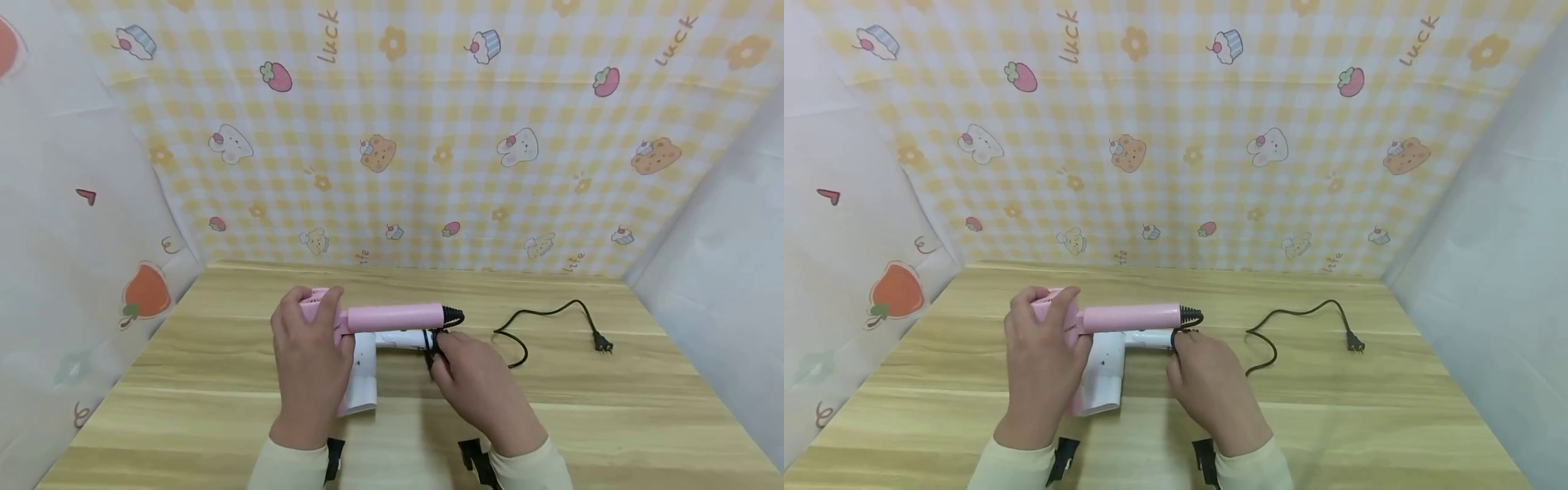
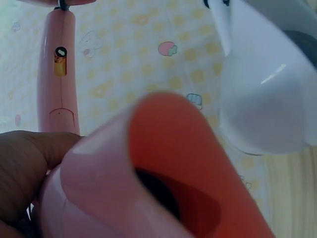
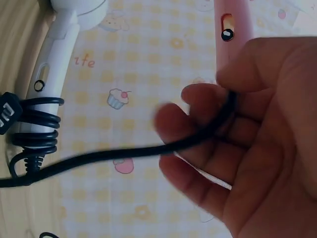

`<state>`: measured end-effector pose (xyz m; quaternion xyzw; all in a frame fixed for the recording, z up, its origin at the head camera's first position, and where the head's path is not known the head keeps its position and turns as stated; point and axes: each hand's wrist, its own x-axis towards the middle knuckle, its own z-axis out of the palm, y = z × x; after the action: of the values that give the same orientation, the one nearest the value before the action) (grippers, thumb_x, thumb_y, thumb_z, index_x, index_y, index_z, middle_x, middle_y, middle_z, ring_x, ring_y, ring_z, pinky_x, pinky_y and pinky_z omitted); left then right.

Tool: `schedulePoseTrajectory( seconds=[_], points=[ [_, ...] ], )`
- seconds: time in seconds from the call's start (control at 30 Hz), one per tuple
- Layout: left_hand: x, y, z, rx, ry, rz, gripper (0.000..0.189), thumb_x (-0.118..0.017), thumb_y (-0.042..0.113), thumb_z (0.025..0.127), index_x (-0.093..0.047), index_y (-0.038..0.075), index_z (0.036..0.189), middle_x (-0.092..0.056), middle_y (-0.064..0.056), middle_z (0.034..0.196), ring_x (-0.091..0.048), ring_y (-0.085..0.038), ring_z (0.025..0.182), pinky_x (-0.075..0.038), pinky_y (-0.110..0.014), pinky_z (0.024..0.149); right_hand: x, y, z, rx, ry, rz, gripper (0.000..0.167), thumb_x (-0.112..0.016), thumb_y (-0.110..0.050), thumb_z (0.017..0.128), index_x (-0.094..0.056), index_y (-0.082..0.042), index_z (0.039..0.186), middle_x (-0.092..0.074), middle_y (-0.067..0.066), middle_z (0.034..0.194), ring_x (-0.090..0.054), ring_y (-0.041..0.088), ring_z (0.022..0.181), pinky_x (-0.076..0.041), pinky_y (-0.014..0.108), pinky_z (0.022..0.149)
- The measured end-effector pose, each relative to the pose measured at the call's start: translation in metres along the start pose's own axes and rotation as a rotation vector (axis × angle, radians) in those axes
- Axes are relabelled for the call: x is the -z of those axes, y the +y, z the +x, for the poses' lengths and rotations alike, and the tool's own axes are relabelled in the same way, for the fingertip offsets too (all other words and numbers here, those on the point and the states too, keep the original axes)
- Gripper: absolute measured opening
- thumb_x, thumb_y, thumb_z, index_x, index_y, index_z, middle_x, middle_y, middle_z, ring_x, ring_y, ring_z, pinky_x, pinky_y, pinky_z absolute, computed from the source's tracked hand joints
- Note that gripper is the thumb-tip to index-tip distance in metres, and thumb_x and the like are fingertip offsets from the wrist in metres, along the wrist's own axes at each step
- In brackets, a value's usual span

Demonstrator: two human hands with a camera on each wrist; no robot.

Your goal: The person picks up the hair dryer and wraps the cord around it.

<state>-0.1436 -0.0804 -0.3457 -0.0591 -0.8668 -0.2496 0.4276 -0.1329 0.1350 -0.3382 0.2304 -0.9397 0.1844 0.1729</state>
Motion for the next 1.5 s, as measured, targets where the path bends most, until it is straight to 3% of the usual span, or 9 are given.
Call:
schedulePoseTrajectory(
  seconds=[0.17,0.37,0.53,0.77,0.87,1.0,1.1,1.33,1.5],
  points=[
    [-0.004,-0.002,-0.003,0.018,-0.043,0.007,0.060,-0.084,-0.004,0.064,-0.064,0.012,0.118,-0.044,-0.026,0.119,-0.046,-0.049,0.107,-0.045,-0.060,0.084,0.000,0.002,0.000,0.057,-0.030,0.006,0.038,-0.067,-0.014,0.094,-0.042,-0.021,0.066,-0.034,-0.011,0.060,-0.036,0.006,0.054,-0.036,0.025,0.054],
    [-0.007,-0.003,0.000,-0.002,-0.062,0.003,0.058,-0.084,-0.004,0.065,-0.065,0.012,0.118,-0.045,-0.026,0.120,-0.046,-0.049,0.108,-0.045,-0.059,0.083,0.004,0.003,0.003,0.077,0.025,0.078,0.038,-0.067,-0.022,0.095,-0.045,-0.024,0.064,-0.035,-0.016,0.057,-0.034,0.001,0.051,-0.034,0.022,0.051],
    [-0.004,-0.005,-0.002,0.012,-0.119,0.005,0.057,-0.084,-0.002,0.067,-0.067,0.012,0.119,-0.046,-0.024,0.122,-0.045,-0.048,0.111,-0.046,-0.058,0.081,0.003,0.006,0.002,0.007,0.061,0.264,0.031,-0.062,-0.021,0.098,-0.051,-0.023,0.069,-0.038,-0.016,0.062,-0.035,0.000,0.053,-0.037,0.023,0.053],
    [0.002,-0.010,-0.005,0.048,-0.164,-0.015,0.057,-0.084,-0.002,0.068,-0.066,0.014,0.120,-0.045,-0.022,0.124,-0.045,-0.047,0.112,-0.045,-0.059,0.081,0.003,0.008,-0.002,-0.070,-0.013,0.502,0.025,-0.047,-0.008,0.103,-0.063,-0.020,0.088,-0.046,-0.009,0.069,-0.041,0.005,0.058,-0.040,0.026,0.055],
    [0.005,-0.010,-0.003,0.033,-0.148,-0.018,0.057,-0.084,-0.002,0.068,-0.066,0.013,0.120,-0.045,-0.023,0.123,-0.045,-0.047,0.111,-0.045,-0.059,0.082,0.004,0.009,-0.003,-0.026,0.009,0.484,0.023,-0.046,-0.006,0.103,-0.064,-0.018,0.097,-0.048,-0.009,0.075,-0.043,0.005,0.061,-0.041,0.026,0.057],
    [0.008,-0.013,0.001,0.002,-0.123,-0.037,0.057,-0.084,-0.004,0.064,-0.068,0.013,0.117,-0.047,-0.022,0.122,-0.046,-0.047,0.110,-0.045,-0.059,0.084,0.004,0.012,-0.002,0.085,0.135,0.387,0.014,-0.057,-0.004,0.099,-0.065,-0.016,0.101,-0.050,-0.011,0.080,-0.043,0.004,0.063,-0.041,0.025,0.059],
    [0.010,-0.013,0.003,-0.017,-0.136,-0.059,0.058,-0.084,-0.005,0.063,-0.068,0.013,0.115,-0.048,-0.021,0.122,-0.046,-0.047,0.111,-0.044,-0.058,0.086,0.004,0.013,-0.001,0.097,0.227,0.310,0.013,-0.065,-0.006,0.093,-0.068,-0.016,0.102,-0.054,-0.013,0.085,-0.046,0.003,0.068,-0.043,0.025,0.061],
    [0.010,-0.012,0.003,-0.012,-0.176,-0.068,0.059,-0.084,-0.006,0.061,-0.069,0.014,0.115,-0.049,-0.018,0.121,-0.047,-0.046,0.109,-0.044,-0.056,0.086,0.002,0.012,0.001,-0.114,0.268,0.244,0.016,-0.076,-0.015,0.087,-0.068,-0.012,0.101,-0.062,-0.004,0.094,-0.048,0.005,0.063,-0.045,0.025,0.056],
    [0.011,-0.013,0.003,0.005,-0.207,-0.114,0.058,-0.082,-0.007,0.062,-0.068,0.015,0.114,-0.049,-0.017,0.120,-0.049,-0.044,0.108,-0.048,-0.056,0.082,0.006,0.013,0.002,-0.303,0.225,0.330,0.010,-0.073,-0.022,0.090,-0.067,-0.014,0.094,-0.063,-0.002,0.084,-0.050,0.011,0.057,-0.043,0.027,0.049]
  ],
)
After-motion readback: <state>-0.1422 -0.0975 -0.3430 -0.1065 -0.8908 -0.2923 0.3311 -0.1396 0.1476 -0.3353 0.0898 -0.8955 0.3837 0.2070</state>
